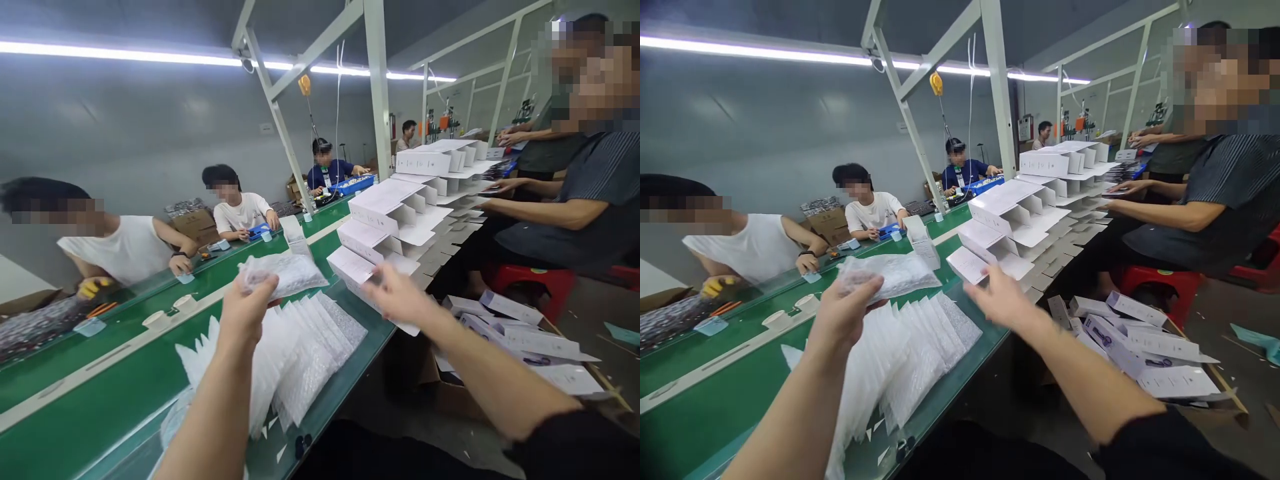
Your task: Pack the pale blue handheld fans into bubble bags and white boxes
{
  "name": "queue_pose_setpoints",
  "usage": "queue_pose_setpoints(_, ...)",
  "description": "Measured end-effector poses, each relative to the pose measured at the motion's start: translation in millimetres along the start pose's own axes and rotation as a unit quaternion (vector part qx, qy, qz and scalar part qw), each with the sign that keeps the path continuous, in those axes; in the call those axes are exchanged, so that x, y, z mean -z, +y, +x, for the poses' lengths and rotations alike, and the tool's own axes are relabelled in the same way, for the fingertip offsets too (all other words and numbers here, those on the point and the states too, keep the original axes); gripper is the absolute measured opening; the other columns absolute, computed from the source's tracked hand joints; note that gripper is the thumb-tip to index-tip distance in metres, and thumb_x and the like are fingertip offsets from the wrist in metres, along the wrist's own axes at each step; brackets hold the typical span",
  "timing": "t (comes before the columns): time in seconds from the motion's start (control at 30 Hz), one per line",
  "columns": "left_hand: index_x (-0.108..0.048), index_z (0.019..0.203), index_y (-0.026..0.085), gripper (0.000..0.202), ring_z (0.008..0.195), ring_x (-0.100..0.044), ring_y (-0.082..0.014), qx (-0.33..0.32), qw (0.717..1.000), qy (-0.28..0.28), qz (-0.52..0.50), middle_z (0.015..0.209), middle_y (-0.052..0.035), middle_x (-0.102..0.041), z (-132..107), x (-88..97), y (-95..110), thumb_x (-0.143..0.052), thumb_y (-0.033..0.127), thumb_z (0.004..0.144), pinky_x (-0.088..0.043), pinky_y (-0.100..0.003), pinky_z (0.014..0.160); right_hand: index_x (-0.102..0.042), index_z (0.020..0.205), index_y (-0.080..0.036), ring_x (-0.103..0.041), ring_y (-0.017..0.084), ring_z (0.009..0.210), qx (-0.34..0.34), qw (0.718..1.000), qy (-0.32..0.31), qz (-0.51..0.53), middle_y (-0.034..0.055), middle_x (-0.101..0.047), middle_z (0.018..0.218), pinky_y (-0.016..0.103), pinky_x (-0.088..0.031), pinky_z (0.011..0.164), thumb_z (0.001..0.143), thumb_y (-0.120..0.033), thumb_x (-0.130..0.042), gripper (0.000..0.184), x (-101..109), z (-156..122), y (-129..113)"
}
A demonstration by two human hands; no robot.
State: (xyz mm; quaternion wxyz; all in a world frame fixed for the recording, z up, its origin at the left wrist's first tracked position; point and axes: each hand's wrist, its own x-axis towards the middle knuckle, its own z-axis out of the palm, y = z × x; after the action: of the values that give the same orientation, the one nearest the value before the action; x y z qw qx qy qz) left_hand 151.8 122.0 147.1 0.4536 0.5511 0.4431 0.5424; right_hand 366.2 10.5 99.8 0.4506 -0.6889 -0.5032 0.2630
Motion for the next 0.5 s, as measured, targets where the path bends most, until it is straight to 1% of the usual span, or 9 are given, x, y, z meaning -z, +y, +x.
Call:
queue_pose_setpoints(0.03,-0.062,0.085,0.016,0.045,0.067,-0.061,-0.0165,-0.012,1.000,0.004,-0.003,0.082,-0.0029,-0.065,0,10.0,4,-0.081,0.029,0.046,-0.050,-0.026,0.051,-0.039,0.133,-0.014,-0.057,0.016,0.043,-0.043,0.999,-0.023,-0.005,-0.0005,-0.059,0.058,0.027,-0.046,0.043,0.084,-0.053,-0.060,0.066,-9,-6,22)
queue_pose_setpoints(0.07,-0.062,0.086,0.016,0.048,0.068,-0.061,-0.0162,-0.022,1.000,0.006,-0.008,0.083,-0.0026,-0.065,0,18.5,8,-0.082,0.028,0.045,-0.050,-0.024,0.052,-0.032,0.139,-0.014,-0.058,0.018,0.043,-0.070,0.997,-0.033,0.003,-0.0007,-0.059,0.058,0.029,-0.047,0.044,0.085,-0.048,-0.060,0.070,-21,-8,40)
queue_pose_setpoints(0.1,-0.063,0.087,0.016,0.049,0.068,-0.061,-0.0159,-0.029,0.999,0.007,-0.016,0.084,-0.0025,-0.066,-1,25.3,12,-0.083,0.027,0.043,-0.049,-0.023,0.052,-0.031,0.140,-0.015,-0.059,0.018,0.045,-0.084,0.996,-0.020,0.023,0.0000,-0.059,0.060,0.029,-0.048,0.045,0.087,-0.044,-0.057,0.065,-34,-7,53)
queue_pose_setpoints(0.17,-0.064,0.087,0.015,0.049,0.067,-0.061,-0.0159,-0.032,0.999,0.003,-0.035,0.083,-0.0031,-0.067,-5,35.0,17,-0.084,0.025,0.042,-0.049,-0.022,0.051,-0.041,0.133,-0.020,-0.061,0.018,0.049,-0.092,0.993,0.014,0.067,0.0020,-0.060,0.068,0.029,-0.049,0.047,0.093,-0.038,-0.047,0.044,-57,-2,63)
queue_pose_setpoints(0.23,-0.065,0.084,0.014,0.047,0.066,-0.061,-0.0162,-0.027,0.998,0.002,-0.053,0.081,-0.0034,-0.067,-8,43.5,20,-0.085,0.024,0.042,-0.048,-0.022,0.049,-0.052,0.117,-0.023,-0.062,0.017,0.054,-0.069,0.994,0.041,0.069,0.0035,-0.060,0.075,0.029,-0.050,0.049,0.095,-0.033,-0.038,0.028,-69,3,59)
queue_pose_setpoints(0.27,-0.065,0.083,0.014,0.046,0.065,-0.061,-0.0163,-0.027,0.998,0.006,-0.060,0.080,-0.0034,-0.067,-10,48.4,21,-0.085,0.024,0.042,-0.048,-0.022,0.049,-0.055,0.111,-0.023,-0.062,0.017,0.056,-0.044,0.997,0.048,0.041,0.0039,-0.060,0.076,0.030,-0.050,0.052,0.096,-0.031,-0.036,0.025,-71,3,54)
queue_pose_setpoints(0.33,-0.066,0.080,0.014,0.042,0.065,-0.061,-0.0160,-0.037,0.997,0.023,-0.070,0.078,-0.0028,-0.067,-12,60.0,22,-0.085,0.023,0.043,-0.048,-0.022,0.048,-0.057,0.106,-0.022,-0.061,0.018,0.062,0.029,0.995,0.072,-0.058,0.0046,-0.060,0.076,0.031,-0.048,0.058,0.095,-0.024,-0.035,0.024,-69,1,43)
queue_pose_setpoints(0.43,-0.066,0.076,0.015,0.041,0.068,-0.061,-0.0163,-0.062,0.992,0.060,-0.092,0.076,-0.0009,-0.066,-15,76.6,29,-0.086,0.019,0.041,-0.049,-0.021,0.050,-0.059,0.104,-0.020,-0.056,0.018,0.065,0.135,0.958,0.109,-0.228,0.0072,-0.057,0.082,0.030,-0.042,0.060,0.091,-0.012,-0.036,0.028,-62,0,21)
queue_pose_setpoints(0.5,-0.067,0.078,0.017,0.043,0.075,-0.063,-0.0175,-0.076,0.988,0.071,-0.117,0.078,-0.0002,-0.066,-16,83.4,36,-0.086,0.017,0.040,-0.052,-0.022,0.055,-0.060,0.102,-0.019,-0.049,0.014,0.059,0.204,0.925,0.099,-0.305,0.0085,-0.054,0.091,0.027,-0.036,0.054,0.086,-0.006,-0.037,0.031,-59,4,1)
